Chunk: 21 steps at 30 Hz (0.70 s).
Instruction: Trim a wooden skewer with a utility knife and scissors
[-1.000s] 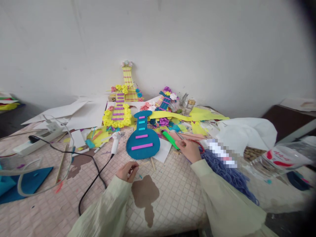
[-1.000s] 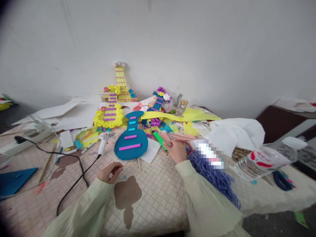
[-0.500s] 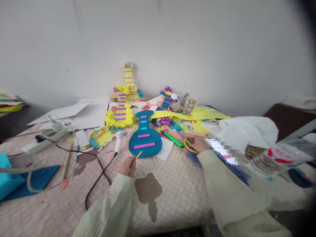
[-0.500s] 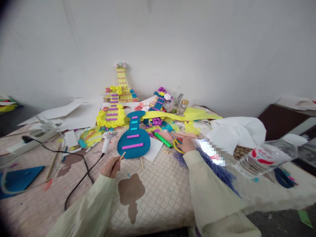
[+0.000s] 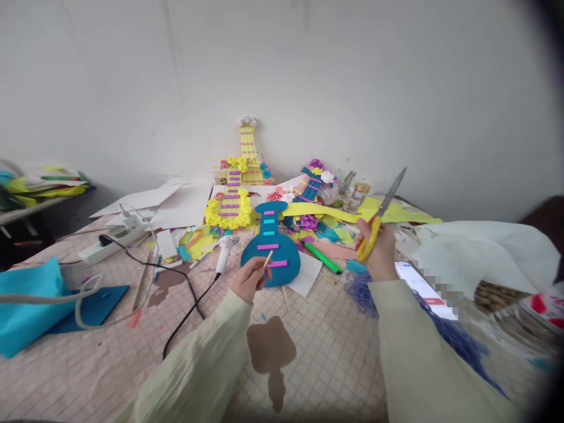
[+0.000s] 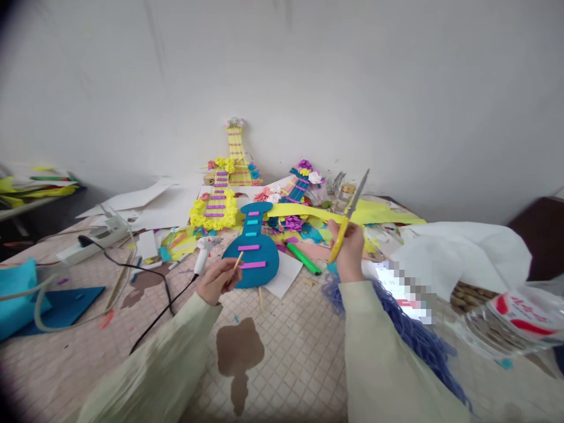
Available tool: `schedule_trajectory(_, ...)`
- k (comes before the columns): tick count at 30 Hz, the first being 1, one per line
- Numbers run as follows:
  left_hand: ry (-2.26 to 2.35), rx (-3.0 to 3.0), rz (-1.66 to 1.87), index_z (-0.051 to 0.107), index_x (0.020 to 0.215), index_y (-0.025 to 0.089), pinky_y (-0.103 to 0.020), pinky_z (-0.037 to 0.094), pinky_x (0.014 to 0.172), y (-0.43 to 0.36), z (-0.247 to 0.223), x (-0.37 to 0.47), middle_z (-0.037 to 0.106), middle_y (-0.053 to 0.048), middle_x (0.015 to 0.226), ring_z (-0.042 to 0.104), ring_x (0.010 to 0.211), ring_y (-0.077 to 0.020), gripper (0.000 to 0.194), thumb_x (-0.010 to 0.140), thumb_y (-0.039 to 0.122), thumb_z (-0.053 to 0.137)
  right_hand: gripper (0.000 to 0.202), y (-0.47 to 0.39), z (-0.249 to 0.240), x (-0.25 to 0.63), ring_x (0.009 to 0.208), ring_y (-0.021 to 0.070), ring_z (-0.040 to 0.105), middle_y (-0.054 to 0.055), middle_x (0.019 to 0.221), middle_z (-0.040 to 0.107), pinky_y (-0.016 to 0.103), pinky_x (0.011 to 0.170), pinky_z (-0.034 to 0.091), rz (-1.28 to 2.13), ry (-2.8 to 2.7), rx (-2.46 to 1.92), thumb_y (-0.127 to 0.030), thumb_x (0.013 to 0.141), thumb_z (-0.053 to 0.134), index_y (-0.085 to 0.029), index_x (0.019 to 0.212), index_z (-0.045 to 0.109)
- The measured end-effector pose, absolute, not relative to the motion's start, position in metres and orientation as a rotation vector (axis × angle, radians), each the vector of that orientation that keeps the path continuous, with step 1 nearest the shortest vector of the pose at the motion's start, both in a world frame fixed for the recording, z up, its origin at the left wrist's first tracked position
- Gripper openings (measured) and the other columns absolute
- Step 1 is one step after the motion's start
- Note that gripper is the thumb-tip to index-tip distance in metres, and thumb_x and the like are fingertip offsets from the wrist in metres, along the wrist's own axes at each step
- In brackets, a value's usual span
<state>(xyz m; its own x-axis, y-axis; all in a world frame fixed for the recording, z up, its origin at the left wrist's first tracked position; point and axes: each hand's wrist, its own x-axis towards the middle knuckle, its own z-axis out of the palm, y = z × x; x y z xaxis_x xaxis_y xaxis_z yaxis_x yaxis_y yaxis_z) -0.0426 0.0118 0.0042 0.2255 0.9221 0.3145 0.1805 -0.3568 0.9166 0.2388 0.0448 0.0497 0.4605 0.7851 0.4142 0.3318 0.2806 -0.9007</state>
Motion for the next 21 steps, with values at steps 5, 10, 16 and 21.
schedule_trajectory(5,1.175,1.846,1.300,0.057,0.094,0.013,-0.019,0.034,0.044,0.044,0.037,-0.022,0.055,0.000,0.061,0.043,0.044,-0.0070,0.026,0.080,0.028,0.040,0.036,0.030,0.030,0.179,0.048,0.0151,0.053,0.001,0.057,0.054,0.029,0.046,0.044,0.829,-1.243,-1.193,-0.057,0.076,0.041,-0.021,0.070,0.044)
schedule_trajectory(10,1.310,1.961,1.394,0.054,0.103,0.015,-0.020,0.039,0.051,0.050,0.031,-0.017,0.057,0.001,0.060,0.050,0.050,-0.0097,0.027,0.081,0.026,0.042,0.036,0.013,0.005,0.152,0.047,0.0150,0.053,0.000,0.056,0.055,0.030,0.045,0.045,1.027,-1.305,-1.164,-0.056,0.076,0.042,-0.021,0.077,0.050)
schedule_trajectory(16,1.314,2.106,1.380,0.053,0.095,0.015,-0.020,0.043,0.050,0.042,0.009,-0.029,0.063,-0.001,0.067,0.054,0.052,-0.0104,0.020,0.084,0.025,0.040,0.039,0.005,-0.007,0.153,0.068,0.0152,0.056,0.001,0.077,0.057,0.030,0.064,0.048,1.054,-1.363,-1.201,-0.039,0.058,0.069,-0.019,0.085,0.048)
schedule_trajectory(21,1.313,2.238,1.446,0.059,0.096,0.014,-0.023,0.046,0.059,0.045,0.011,-0.039,0.061,-0.004,0.071,0.057,0.062,-0.0130,0.023,0.083,0.023,0.042,0.048,-0.009,-0.005,0.149,0.091,0.0186,0.052,0.006,0.103,0.053,0.033,0.083,0.042,0.996,-1.530,-1.250,-0.031,0.065,0.064,-0.020,0.106,0.042)
